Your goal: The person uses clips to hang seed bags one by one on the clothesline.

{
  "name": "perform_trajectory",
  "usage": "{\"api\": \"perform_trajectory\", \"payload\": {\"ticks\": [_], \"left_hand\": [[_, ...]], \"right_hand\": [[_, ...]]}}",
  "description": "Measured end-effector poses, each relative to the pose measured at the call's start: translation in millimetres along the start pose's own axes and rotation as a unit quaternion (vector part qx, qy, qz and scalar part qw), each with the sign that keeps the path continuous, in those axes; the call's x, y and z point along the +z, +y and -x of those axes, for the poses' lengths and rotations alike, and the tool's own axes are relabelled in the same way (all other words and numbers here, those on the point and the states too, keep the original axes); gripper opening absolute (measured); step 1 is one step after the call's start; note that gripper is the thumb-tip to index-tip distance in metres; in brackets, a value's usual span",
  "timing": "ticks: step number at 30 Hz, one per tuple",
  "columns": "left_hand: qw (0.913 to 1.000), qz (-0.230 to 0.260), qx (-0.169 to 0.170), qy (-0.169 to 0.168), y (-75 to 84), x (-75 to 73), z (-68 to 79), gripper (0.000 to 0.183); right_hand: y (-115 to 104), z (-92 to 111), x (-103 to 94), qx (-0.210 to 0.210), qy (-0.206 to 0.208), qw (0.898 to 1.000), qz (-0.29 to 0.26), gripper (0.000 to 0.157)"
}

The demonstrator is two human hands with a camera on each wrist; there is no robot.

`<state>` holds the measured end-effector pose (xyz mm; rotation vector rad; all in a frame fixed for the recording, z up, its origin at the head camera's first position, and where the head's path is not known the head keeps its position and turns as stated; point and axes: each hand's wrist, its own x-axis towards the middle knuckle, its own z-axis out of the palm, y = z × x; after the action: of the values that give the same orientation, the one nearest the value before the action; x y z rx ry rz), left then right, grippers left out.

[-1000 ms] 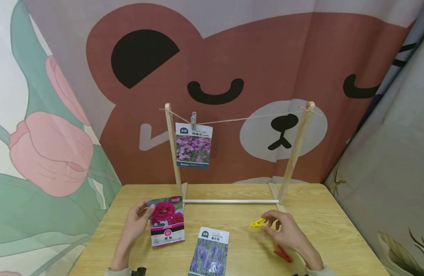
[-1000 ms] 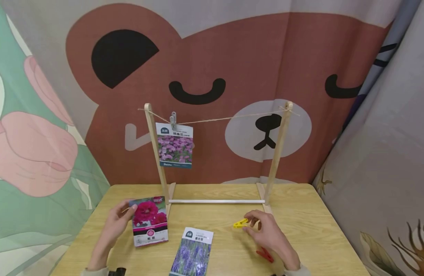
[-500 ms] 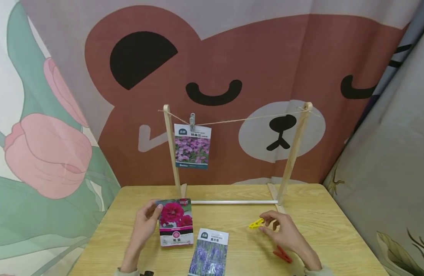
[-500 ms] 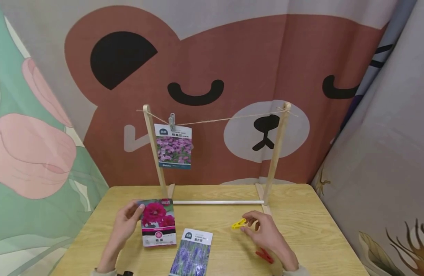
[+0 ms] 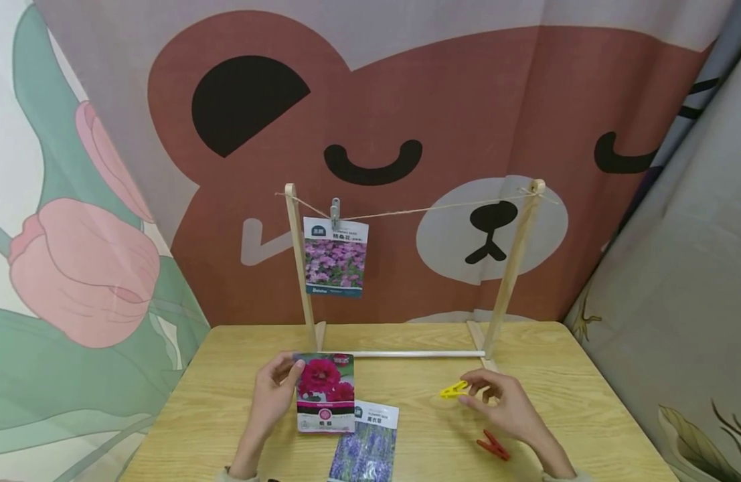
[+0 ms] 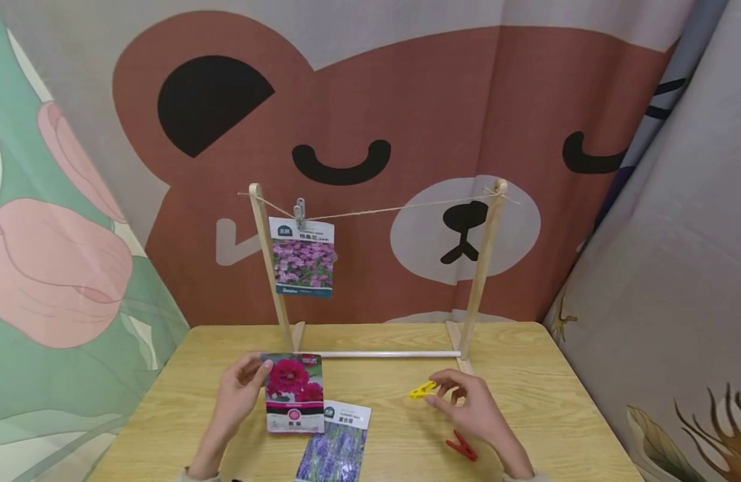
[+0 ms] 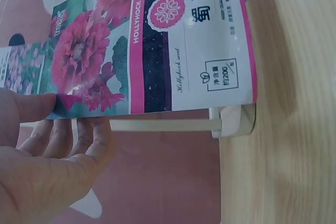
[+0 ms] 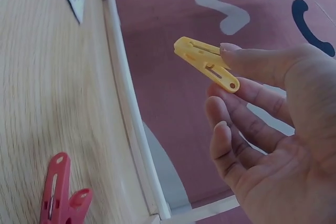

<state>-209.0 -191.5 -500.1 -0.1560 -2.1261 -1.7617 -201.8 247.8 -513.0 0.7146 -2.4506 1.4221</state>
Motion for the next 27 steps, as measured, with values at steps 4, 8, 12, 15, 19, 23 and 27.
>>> {"api": "perform_trajectory", "payload": {"ticks": [4, 8, 12, 15, 19, 23, 27], "left_hand": [[0.9999, 0.011, -0.003, 0.0, 2.5, 7.6, 1.0, 0.012], [0.9999, 0.016, 0.002, 0.001, 4.9, 13.5, 1.3, 0.01], [0.9998, 0.016, 0.011, 0.003, 6.7, 17.2, 1.6, 0.008], [0.9997, 0.015, 0.017, 0.001, 10.1, 19.0, 2.0, 0.009], [0.9998, 0.016, 0.008, -0.001, 16.2, 22.7, 0.9, 0.009], [0.9998, 0.02, 0.009, 0.002, 20.6, 26.3, -0.7, 0.009], [0.9989, 0.038, 0.028, 0.002, 22.2, 29.5, -1.9, 0.008]], "right_hand": [[-3.8, -0.8, -3.3, -0.002, 0.004, 1.0, -0.03, 0.027], [-8.3, -3.2, -7.0, -0.005, 0.014, 0.999, -0.031, 0.029], [-13.5, -6.7, -11.2, -0.002, 0.023, 0.999, -0.027, 0.031], [-17.2, -9.7, -13.6, 0.004, 0.027, 0.999, -0.021, 0.03], [-29.6, -14.0, -16.4, 0.003, 0.036, 0.999, -0.01, 0.029], [-52.5, -17.4, -19.6, -0.001, 0.042, 0.999, -0.005, 0.029], [-62.0, -19.3, -21.2, 0.0, 0.044, 0.999, -0.004, 0.028]]}}
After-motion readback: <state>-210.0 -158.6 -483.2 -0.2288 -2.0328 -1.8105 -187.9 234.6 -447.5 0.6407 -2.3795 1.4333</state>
